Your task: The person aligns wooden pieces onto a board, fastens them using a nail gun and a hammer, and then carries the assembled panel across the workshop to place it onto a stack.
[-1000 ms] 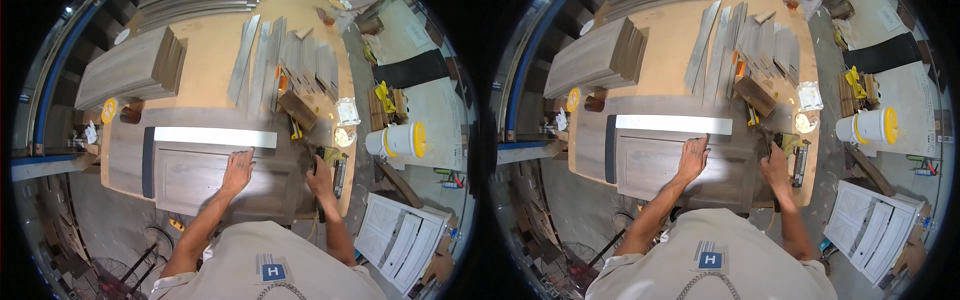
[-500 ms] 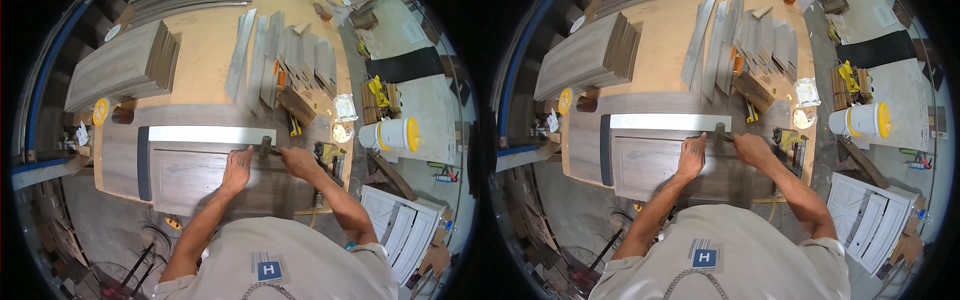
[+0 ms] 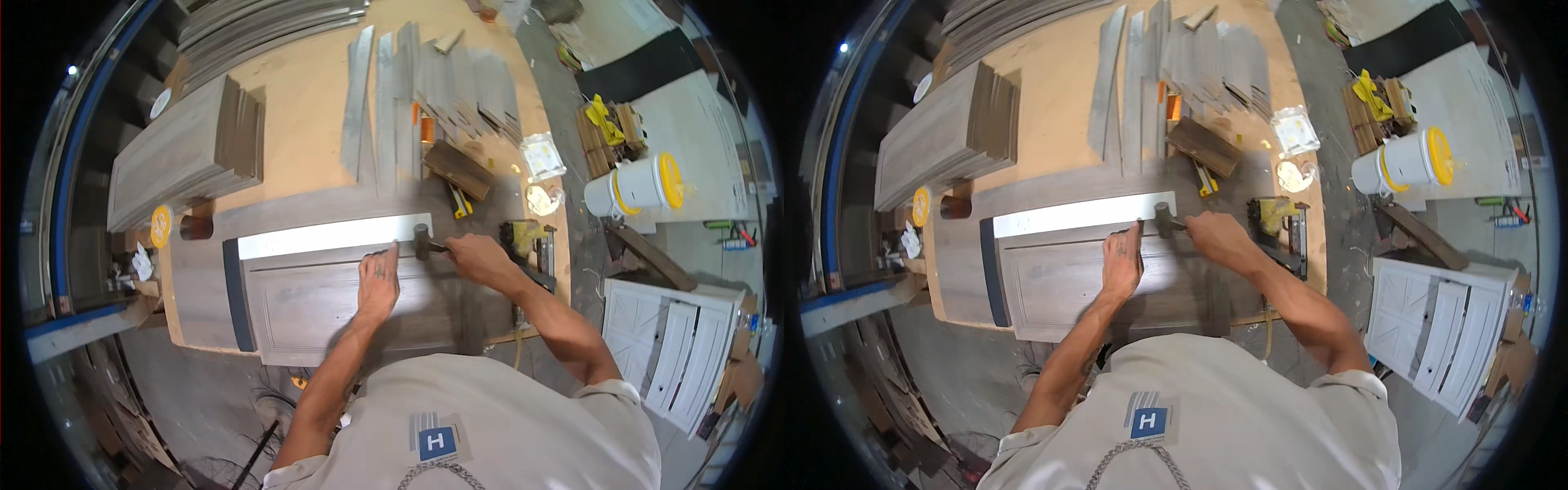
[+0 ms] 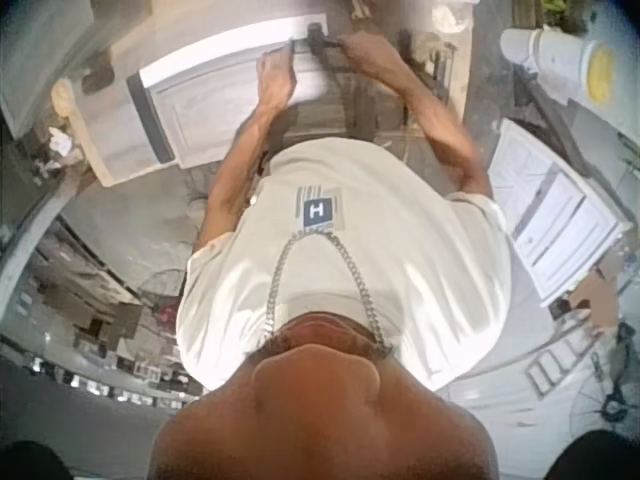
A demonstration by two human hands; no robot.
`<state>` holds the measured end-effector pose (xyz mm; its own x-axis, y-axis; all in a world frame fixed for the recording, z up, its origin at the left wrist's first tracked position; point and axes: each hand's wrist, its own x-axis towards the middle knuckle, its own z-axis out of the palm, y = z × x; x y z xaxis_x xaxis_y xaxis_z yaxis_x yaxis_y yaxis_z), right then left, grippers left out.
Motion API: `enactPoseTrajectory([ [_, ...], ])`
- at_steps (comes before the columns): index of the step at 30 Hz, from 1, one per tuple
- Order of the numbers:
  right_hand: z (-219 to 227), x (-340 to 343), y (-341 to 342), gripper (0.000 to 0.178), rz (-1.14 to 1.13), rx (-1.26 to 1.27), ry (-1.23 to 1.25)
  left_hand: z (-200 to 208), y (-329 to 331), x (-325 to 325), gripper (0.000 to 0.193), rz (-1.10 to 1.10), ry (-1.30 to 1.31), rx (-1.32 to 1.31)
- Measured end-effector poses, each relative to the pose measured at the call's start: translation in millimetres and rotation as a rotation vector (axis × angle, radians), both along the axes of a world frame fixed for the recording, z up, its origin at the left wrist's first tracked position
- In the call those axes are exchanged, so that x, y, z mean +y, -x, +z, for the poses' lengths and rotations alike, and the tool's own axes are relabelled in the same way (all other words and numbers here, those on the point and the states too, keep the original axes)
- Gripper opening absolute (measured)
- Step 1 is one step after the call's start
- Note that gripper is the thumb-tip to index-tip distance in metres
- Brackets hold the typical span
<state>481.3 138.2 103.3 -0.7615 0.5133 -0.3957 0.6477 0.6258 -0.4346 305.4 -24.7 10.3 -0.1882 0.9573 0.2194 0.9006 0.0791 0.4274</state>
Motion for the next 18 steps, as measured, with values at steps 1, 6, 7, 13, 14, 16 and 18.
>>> enactPoseTrajectory([
  [1,-1,-1,-4,0.02,-0.013,0.045,-0.01,1,0,1,0.056,0.022,0.029,-0.018],
  [6,-1,-36,-33,0.021,-0.362,0.272,-0.112,3,1,1,0.049,0.011,0.002,0.022],
  [7,-1,-45,-40,0.022,-0.5,0.253,-0.196,2,2,2,0.048,-0.023,-0.033,0.04],
  [13,-46,-64,-68,0.033,-0.801,0.213,-0.358,18,-32,36,0.049,-0.223,-0.006,-0.159],
  [14,-56,-64,-72,0.034,-0.82,0.239,-0.37,18,-40,45,0.052,-0.246,0.037,-0.257],
  [16,-54,-64,-67,0.034,-0.791,0.268,-0.524,18,-55,53,0.055,-0.253,0.067,-0.269],
  [18,-49,-69,-59,0.035,-0.746,0.316,-0.671,18,-60,58,0.055,-0.24,0.076,-0.259],
])
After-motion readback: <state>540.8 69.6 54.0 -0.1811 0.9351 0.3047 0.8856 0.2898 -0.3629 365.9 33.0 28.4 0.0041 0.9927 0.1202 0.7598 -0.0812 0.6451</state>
